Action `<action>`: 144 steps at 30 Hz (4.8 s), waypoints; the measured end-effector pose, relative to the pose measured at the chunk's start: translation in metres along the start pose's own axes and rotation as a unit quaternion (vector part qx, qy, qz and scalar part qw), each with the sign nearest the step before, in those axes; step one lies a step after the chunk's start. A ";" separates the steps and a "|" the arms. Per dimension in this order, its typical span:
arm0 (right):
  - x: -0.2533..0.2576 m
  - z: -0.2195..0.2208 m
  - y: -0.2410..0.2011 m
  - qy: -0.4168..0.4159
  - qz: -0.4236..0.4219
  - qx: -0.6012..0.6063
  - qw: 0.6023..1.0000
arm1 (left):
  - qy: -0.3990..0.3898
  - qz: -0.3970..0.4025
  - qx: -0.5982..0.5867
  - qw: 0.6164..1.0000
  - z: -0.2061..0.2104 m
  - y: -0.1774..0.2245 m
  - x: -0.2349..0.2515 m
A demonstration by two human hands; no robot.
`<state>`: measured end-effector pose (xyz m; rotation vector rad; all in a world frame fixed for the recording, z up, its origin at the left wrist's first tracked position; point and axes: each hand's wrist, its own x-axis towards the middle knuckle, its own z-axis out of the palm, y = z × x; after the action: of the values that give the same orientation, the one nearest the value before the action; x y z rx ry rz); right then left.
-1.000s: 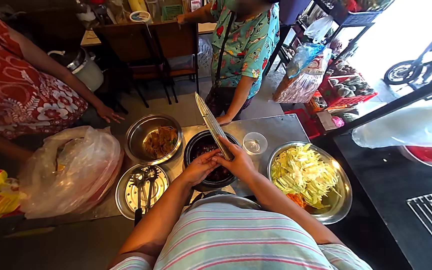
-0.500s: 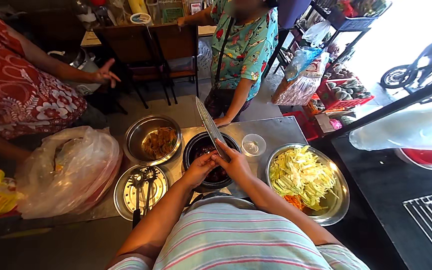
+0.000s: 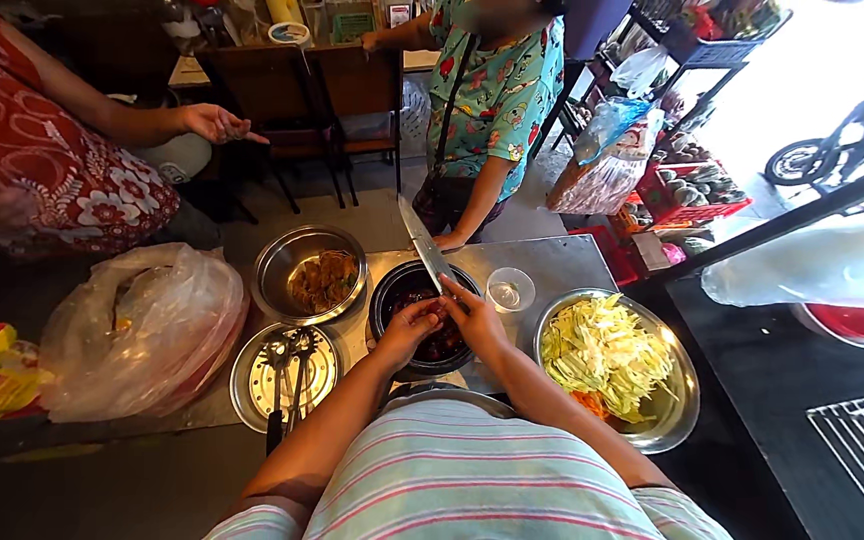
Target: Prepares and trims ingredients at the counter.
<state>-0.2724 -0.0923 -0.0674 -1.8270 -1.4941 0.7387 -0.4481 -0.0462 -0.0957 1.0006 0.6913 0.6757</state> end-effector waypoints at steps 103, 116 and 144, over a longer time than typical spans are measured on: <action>0.001 -0.009 -0.018 -0.016 -0.099 -0.143 0.985 | -0.017 -0.014 -0.052 0.998 -0.014 0.008 -0.004; 0.006 0.005 -0.004 -0.098 -0.070 0.113 0.986 | -0.082 0.017 -0.089 0.992 -0.023 -0.001 -0.007; -0.004 0.000 -0.009 -0.064 -0.041 0.117 0.990 | -0.080 0.006 -0.133 0.988 -0.006 0.006 -0.016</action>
<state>-0.2793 -0.0951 -0.0603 -1.5595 -1.4852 0.9627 -0.4632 -0.0535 -0.0894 0.8027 0.4421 0.6709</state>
